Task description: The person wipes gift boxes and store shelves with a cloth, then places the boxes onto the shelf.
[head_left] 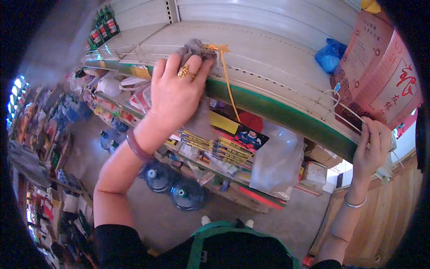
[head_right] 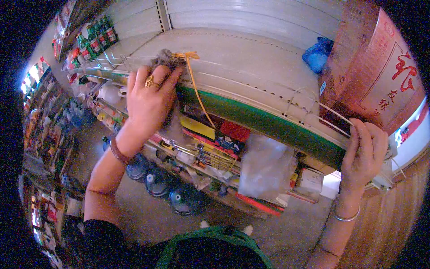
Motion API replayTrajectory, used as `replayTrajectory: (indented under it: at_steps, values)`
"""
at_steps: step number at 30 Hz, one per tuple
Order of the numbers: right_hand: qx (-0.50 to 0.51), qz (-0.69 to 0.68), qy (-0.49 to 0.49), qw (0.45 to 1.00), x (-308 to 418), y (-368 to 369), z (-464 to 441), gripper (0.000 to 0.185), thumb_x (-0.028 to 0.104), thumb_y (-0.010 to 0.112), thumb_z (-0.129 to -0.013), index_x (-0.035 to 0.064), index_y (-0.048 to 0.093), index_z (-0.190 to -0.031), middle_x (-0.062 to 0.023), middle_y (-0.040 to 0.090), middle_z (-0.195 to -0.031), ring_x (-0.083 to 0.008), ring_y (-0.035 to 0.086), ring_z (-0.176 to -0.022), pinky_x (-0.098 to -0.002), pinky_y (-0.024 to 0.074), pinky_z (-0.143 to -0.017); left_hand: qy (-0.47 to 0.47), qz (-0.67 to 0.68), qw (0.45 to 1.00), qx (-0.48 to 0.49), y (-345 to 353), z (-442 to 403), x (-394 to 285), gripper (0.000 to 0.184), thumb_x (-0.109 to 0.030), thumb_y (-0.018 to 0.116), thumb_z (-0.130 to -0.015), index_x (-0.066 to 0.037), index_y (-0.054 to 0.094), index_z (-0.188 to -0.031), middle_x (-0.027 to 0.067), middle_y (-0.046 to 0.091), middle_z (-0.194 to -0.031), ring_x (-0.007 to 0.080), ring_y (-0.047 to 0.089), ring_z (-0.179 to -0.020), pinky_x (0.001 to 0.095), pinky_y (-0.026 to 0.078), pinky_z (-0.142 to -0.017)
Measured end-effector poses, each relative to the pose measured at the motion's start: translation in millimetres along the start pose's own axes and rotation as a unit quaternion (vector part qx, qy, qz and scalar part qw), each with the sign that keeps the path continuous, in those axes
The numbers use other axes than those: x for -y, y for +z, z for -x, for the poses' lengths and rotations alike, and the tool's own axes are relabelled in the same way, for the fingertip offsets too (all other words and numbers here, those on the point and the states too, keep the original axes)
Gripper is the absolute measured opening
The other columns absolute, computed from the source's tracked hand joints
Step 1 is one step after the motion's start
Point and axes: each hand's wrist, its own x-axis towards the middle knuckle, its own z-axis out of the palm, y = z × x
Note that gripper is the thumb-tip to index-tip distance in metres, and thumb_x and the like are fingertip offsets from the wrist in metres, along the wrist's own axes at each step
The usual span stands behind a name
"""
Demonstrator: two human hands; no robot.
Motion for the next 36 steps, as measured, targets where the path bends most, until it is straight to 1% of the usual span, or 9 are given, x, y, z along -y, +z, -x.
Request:
replayTrajectory:
  at_steps: [2, 9, 12, 15, 19, 26, 29, 34, 36]
  values:
    - [0.001, 0.002, 0.003, 1.0, 0.1, -1.1, -0.4, 0.015, -0.002, 0.066, -0.075, 0.0014, 0.066, -0.09, -0.0105, 0.059, -0.083, -0.0244, 0.056, -0.078, -0.032, 0.0441, -0.071, 0.05, -0.113, 0.992, 0.003, -2.1, -0.6, 2.9, 0.039, -0.016, 0.062, -0.066, -0.01, 0.065, -0.105, 0.0005, 0.051, -0.091, 0.0208, 0.048, -0.087, 0.0338, 0.037, -0.07]
    - [-0.007, -0.009, 0.009, 1.0, -1.0, 0.6, 0.6, 0.014, -0.002, 0.067, -0.075, 0.0014, 0.066, -0.088, -0.0103, 0.059, -0.083, -0.0241, 0.056, -0.079, -0.0318, 0.0446, -0.072, -0.086, 0.191, 0.978, -0.012, 3.5, -3.5, -11.1, 0.034, -0.004, 0.062, -0.066, -0.006, 0.067, -0.099, 0.0047, 0.054, -0.084, 0.0264, 0.05, -0.08, 0.0378, 0.043, -0.072]
    - [-0.008, -0.004, 0.011, 1.0, -0.9, 0.7, 0.9, 0.013, -0.002, 0.067, -0.075, 0.0015, 0.066, -0.087, -0.0102, 0.059, -0.083, -0.0241, 0.056, -0.079, -0.0319, 0.0447, -0.072, -0.067, 0.281, 0.956, 0.053, -9.1, 5.4, -3.3, 0.031, -0.001, 0.06, -0.066, -0.007, 0.069, -0.095, 0.0066, 0.056, -0.083, 0.0274, 0.052, -0.079, 0.0367, 0.044, -0.073]
    - [-0.009, -0.001, 0.005, 1.0, -1.8, 0.3, 0.4, 0.014, -0.002, 0.067, -0.075, 0.0016, 0.066, -0.088, -0.0101, 0.059, -0.084, -0.0241, 0.056, -0.079, -0.032, 0.0447, -0.072, -0.131, 0.324, 0.937, 0.005, -14.9, 18.0, 8.2, 0.029, -0.001, 0.06, -0.066, -0.008, 0.07, -0.092, 0.0079, 0.057, -0.083, 0.0261, 0.054, -0.079, 0.035, 0.045, -0.072]
    - [-0.013, -0.001, -0.004, 1.0, -0.6, 1.1, 0.2, 0.015, -0.002, 0.067, -0.075, 0.0016, 0.066, -0.089, -0.0103, 0.06, -0.084, -0.0242, 0.056, -0.08, -0.0319, 0.0449, -0.072, -0.177, 0.182, 0.963, -0.091, -20.0, 22.3, 26.4, 0.03, 0.0, 0.061, -0.065, -0.008, 0.07, -0.092, 0.0079, 0.057, -0.081, 0.0256, 0.054, -0.078, 0.0357, 0.044, -0.073]
    - [-0.016, -0.015, -0.003, 1.0, -0.5, 0.4, -0.9, 0.014, -0.002, 0.066, -0.075, 0.0014, 0.066, -0.089, -0.0105, 0.06, -0.083, -0.0241, 0.057, -0.079, -0.0317, 0.0454, -0.071, -0.04, 0.046, 0.996, -0.067, 7.8, 3.7, -14.4, 0.044, -0.007, 0.066, -0.066, -0.015, 0.065, -0.109, 0.002, 0.059, -0.091, 0.0251, 0.051, -0.085, 0.0367, 0.043, -0.078]
    - [-0.018, -0.022, -0.009, 1.0, 1.3, -0.8, -2.2, 0.014, -0.002, 0.067, -0.075, 0.0017, 0.067, -0.089, -0.0104, 0.06, -0.083, -0.024, 0.057, -0.078, -0.0317, 0.0457, -0.071, -0.027, 0.013, 0.999, -0.014, -5.3, 8.9, 4.4, 0.04, -0.008, 0.066, -0.066, -0.014, 0.066, -0.106, 0.0016, 0.059, -0.092, 0.0249, 0.052, -0.085, 0.0363, 0.044, -0.077]
    - [-0.03, -0.014, -0.001, 0.999, 0.1, 0.2, 0.0, 0.016, -0.002, 0.068, -0.074, 0.0025, 0.067, -0.089, -0.0099, 0.06, -0.083, -0.0234, 0.056, -0.077, -0.0313, 0.0456, -0.07, -0.085, 0.071, 0.985, -0.13, -10.7, -0.2, -2.6, 0.027, -0.008, 0.067, -0.065, -0.016, 0.066, -0.091, -0.0001, 0.062, -0.088, 0.0224, 0.053, -0.08, 0.0359, 0.042, -0.071]
    - [-0.027, -0.015, -0.003, 1.0, -0.8, -0.3, 0.8, 0.016, -0.002, 0.068, -0.074, 0.0027, 0.067, -0.089, -0.0097, 0.059, -0.083, -0.0232, 0.056, -0.077, -0.0313, 0.0455, -0.069, -0.042, 0.079, 0.984, -0.156, -9.1, -15.3, -17.1, 0.023, -0.011, 0.066, -0.066, -0.015, 0.065, -0.088, 0.0004, 0.061, -0.087, 0.0222, 0.053, -0.08, 0.0355, 0.042, -0.07]
